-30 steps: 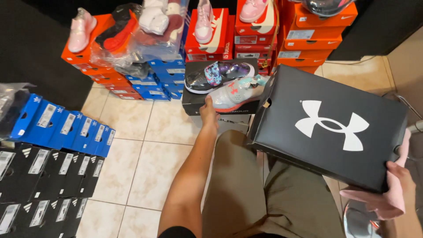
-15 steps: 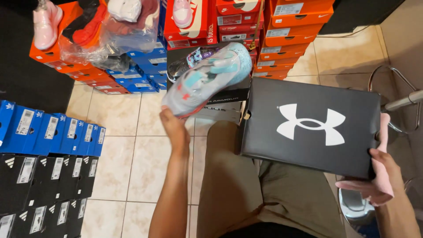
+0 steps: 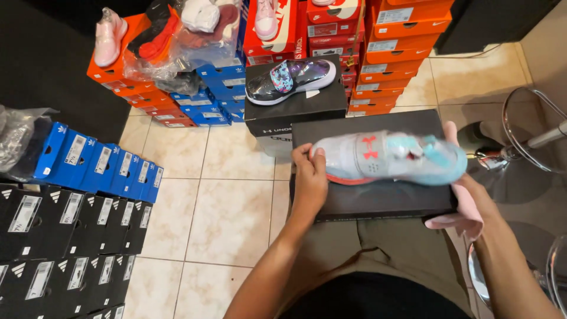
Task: Cleaning and inspecting shoes and shoe boxes using a cloth
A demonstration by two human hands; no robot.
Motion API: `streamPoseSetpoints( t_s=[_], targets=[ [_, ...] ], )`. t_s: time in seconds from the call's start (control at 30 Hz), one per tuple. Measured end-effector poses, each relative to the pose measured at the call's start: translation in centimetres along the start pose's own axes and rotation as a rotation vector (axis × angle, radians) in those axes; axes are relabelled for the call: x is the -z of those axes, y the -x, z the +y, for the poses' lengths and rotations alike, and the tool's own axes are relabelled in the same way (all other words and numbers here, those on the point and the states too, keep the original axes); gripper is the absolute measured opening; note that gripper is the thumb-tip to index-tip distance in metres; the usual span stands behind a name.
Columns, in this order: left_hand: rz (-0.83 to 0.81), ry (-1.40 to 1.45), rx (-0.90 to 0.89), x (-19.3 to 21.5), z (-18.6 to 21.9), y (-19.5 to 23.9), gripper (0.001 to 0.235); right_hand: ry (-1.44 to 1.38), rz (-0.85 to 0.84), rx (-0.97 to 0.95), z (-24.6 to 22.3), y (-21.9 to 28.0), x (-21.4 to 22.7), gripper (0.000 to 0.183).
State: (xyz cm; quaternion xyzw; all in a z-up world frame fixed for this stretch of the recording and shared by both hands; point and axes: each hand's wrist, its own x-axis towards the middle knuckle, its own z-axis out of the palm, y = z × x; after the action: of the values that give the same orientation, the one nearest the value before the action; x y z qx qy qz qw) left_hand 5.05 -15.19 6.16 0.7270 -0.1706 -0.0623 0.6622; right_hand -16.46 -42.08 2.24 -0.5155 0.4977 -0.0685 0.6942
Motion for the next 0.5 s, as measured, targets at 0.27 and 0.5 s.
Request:
streamPoseSetpoints(
  t_s=[0.27, 0.5],
  targets=[
    [0.023, -0.103, 0.028, 2.5, 2.8, 1.4, 0.038, -0.01, -0.168, 0.048, -2.9, 5.2, -3.2, 0.084],
    [0.16, -0.389, -0.232, 4.3, 2.0, 1.1, 0.043, 0.082, -0.07, 0.001, -7.1, 11.1, -7.2, 0.081]
  ],
)
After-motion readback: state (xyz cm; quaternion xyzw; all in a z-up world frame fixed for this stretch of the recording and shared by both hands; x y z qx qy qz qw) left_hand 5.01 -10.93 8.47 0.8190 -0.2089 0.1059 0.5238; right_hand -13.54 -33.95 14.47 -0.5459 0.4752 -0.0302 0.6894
